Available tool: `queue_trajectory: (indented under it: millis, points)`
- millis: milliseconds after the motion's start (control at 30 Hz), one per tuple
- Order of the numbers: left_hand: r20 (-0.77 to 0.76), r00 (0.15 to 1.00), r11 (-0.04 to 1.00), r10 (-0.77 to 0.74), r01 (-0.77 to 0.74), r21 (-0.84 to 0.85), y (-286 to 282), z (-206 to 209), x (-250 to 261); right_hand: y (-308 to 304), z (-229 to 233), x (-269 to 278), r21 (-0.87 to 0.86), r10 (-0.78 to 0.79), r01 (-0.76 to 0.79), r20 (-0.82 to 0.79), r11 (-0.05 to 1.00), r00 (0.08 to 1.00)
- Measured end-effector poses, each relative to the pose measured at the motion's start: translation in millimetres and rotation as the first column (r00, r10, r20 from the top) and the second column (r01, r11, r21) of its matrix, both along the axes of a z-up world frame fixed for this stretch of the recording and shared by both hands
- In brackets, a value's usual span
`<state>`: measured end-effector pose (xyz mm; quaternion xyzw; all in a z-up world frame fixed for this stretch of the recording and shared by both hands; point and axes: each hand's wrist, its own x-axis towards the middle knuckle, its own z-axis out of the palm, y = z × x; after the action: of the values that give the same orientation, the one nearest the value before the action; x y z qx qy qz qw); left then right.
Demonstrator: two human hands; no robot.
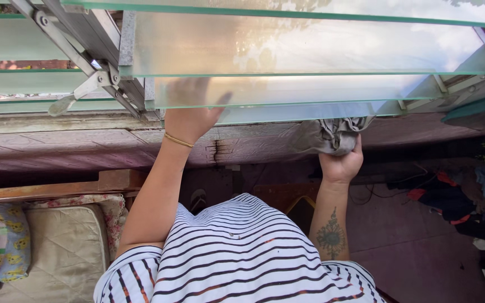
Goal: The person wipes a glass window pane with a cloth. They dip the cloth into a small container of liquid and continue wiping the glass surface.
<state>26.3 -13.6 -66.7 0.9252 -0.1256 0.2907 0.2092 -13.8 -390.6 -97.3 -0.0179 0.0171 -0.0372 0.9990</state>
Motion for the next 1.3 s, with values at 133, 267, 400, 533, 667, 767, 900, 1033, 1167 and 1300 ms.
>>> queue_trajectory:
  millis: [133, 267, 400, 533, 667, 767, 900, 1033, 1167, 1300]
  points:
    - [-0.015, 1.000, 1.000, -0.018, 0.017, -0.019, 0, -4, 2, -33, -9, 29, -0.024, -0.117, 0.115, -0.100, 0.993, 0.988]
    - [0.011, 1.000, 1.000, -0.008, 0.008, -0.025, 0, -4, 1, -28, -29, 56, 0.066, 0.067, -0.076, 0.134, 0.995, 0.989]
    - [-0.047, 0.999, 0.998, -0.025, 0.022, -0.050, 2, -6, 3, 33, -24, 44, 0.131, 0.188, -0.200, 0.100, 0.971, 0.977]
    - [0.036, 0.999, 0.999, -0.009, 0.011, -0.040, 0, -15, 3, 104, 3, 33, -0.135, 0.222, -0.233, -0.093, 0.963, 0.971]
    - [0.041, 0.999, 1.000, -0.004, 0.005, -0.026, 0, -17, 0, 85, 4, 40, 0.026, 0.231, -0.233, -0.275, 0.972, 0.933]
    - [0.040, 0.999, 1.000, 0.015, -0.014, -0.021, 1, -16, 0, 22, -14, 57, 0.248, 0.341, -0.353, 0.091, 0.902, 0.936]
    - [0.038, 0.998, 0.999, 0.039, -0.038, -0.036, 3, -17, -3, -71, -11, 70, -0.035, 0.035, -0.032, 0.088, 0.999, 0.995]
    - [0.121, 0.992, 0.998, 0.035, -0.029, -0.053, 5, -22, 1, -108, -9, 81, 0.023, -0.205, 0.206, -0.041, 0.978, 0.978]
    - [0.121, 0.993, 0.999, 0.001, 0.004, -0.046, 6, -22, 1, -91, -5, 78, -0.005, -0.106, 0.106, 0.025, 0.994, 0.994]
    - [0.048, 0.999, 0.999, 0.025, -0.023, -0.047, 6, -17, -1, -105, -21, 68, -0.234, 0.030, 0.001, 0.130, 0.972, 0.991]
